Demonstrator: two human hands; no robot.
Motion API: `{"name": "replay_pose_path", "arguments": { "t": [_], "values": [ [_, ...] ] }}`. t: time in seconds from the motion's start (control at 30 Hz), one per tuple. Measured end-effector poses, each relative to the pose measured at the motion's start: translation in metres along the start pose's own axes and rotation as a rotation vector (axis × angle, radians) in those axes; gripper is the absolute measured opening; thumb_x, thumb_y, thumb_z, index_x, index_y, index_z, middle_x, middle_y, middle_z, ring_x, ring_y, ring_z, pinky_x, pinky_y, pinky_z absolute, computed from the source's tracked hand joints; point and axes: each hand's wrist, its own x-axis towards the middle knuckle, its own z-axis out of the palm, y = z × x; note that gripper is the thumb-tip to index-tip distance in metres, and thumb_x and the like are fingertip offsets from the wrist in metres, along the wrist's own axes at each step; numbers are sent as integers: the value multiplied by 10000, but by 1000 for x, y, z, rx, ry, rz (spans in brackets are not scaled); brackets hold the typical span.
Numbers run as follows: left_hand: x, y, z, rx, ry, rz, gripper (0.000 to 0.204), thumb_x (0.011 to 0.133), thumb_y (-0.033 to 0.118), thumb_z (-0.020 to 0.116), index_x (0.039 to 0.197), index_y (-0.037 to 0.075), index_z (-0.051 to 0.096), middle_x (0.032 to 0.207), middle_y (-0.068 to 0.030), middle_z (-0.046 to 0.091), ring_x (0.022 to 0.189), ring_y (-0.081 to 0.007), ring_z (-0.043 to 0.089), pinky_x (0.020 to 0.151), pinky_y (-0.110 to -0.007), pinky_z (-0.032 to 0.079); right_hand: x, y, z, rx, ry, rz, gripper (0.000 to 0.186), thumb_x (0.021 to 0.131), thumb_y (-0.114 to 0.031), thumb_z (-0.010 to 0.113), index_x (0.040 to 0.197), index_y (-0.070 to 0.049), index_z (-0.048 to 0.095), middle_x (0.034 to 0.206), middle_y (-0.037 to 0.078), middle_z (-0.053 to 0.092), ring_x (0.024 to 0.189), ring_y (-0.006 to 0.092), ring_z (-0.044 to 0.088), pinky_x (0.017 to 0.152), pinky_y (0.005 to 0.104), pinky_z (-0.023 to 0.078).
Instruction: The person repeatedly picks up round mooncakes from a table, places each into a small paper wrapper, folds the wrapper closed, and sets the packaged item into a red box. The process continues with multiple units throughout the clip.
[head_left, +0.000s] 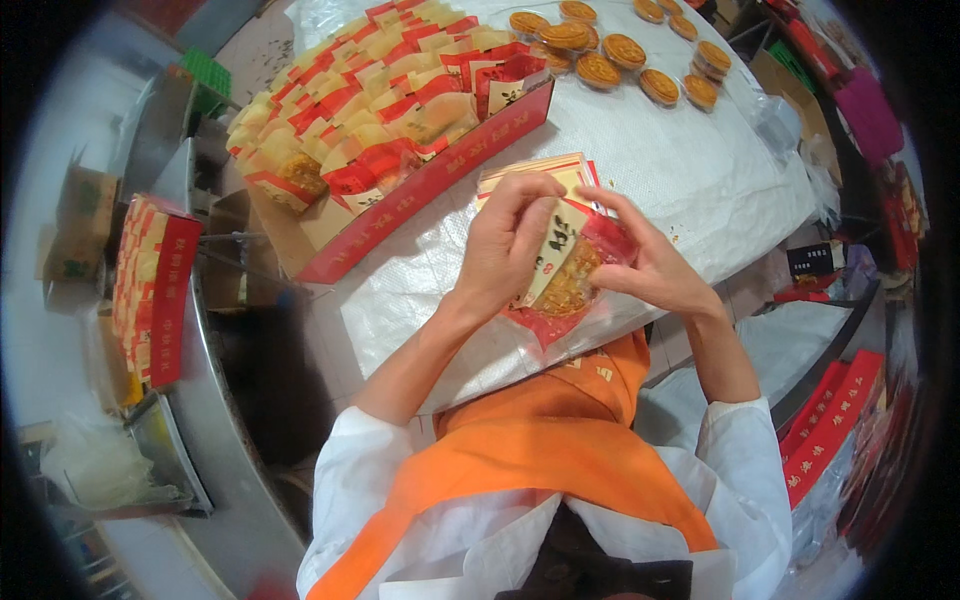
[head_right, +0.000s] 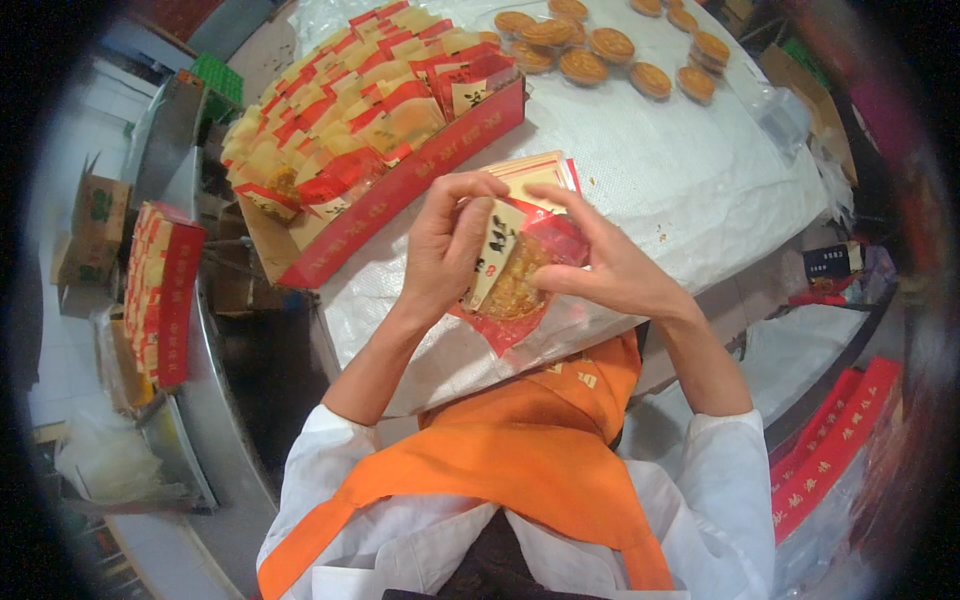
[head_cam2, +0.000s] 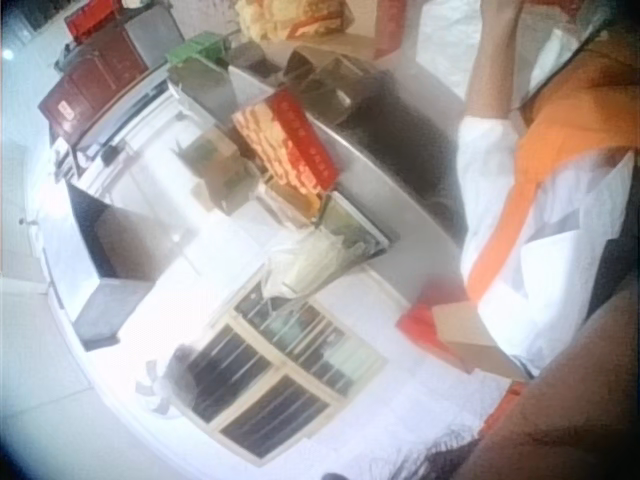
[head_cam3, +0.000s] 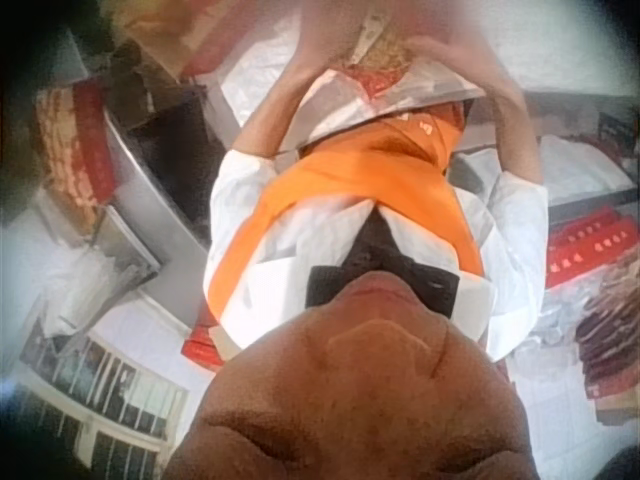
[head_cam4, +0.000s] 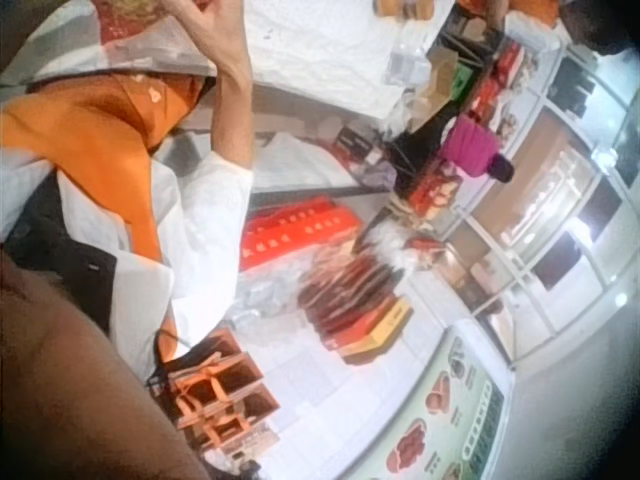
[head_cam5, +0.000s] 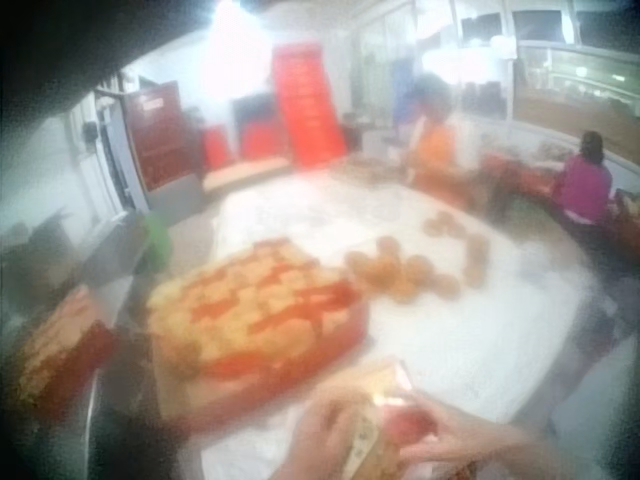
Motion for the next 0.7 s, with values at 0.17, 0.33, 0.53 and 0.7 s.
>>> {"name": "replay_pose_path", "arguments": {
  "t": [0.17, 0.33, 0.53, 0.7],
  "values": [
    [22, 2, -6, 49, 135, 77, 160, 962, 84, 507, 1103, 9, 500, 1111, -82, 558, 979, -131, 549, 877, -281, 453, 10, 14, -1, 259, 191, 106, 520, 894, -120, 630, 1350, -29, 398, 1274, 97, 510, 1104, 133, 525, 949, 285, 444],
    [-1, 4, -14, -32, 277, -336, 353, 917, 225, 607, 1142, -30, 509, 1009, -66, 581, 911, -132, 565, 778, -280, 477, 10, 34, -2, 548, 486, -91, 462, 933, -122, 585, 1340, -35, 384, 1243, 89, 527, 1116, 145, 532, 925, 296, 479],
    [-38, -25, 2, -48, 25, -531, 184, 936, 178, 572, 939, 0, 618, 842, -10, 626, 779, -68, 554, 714, -229, 453, 11, 51, 12, 613, 576, -112, 386, 953, -137, 564, 1293, -37, 411, 1221, 90, 535, 1110, 145, 539, 924, 304, 490],
    [-44, -23, -4, -19, 51, -450, 182, 920, 142, 561, 874, -32, 586, 804, -21, 613, 760, -77, 550, 657, -227, 448, 7, 50, -11, 801, 544, -104, 330, 974, -184, 529, 1262, -43, 449, 1201, 62, 570, 1052, 156, 596, 909, 325, 506]
  ]
}}
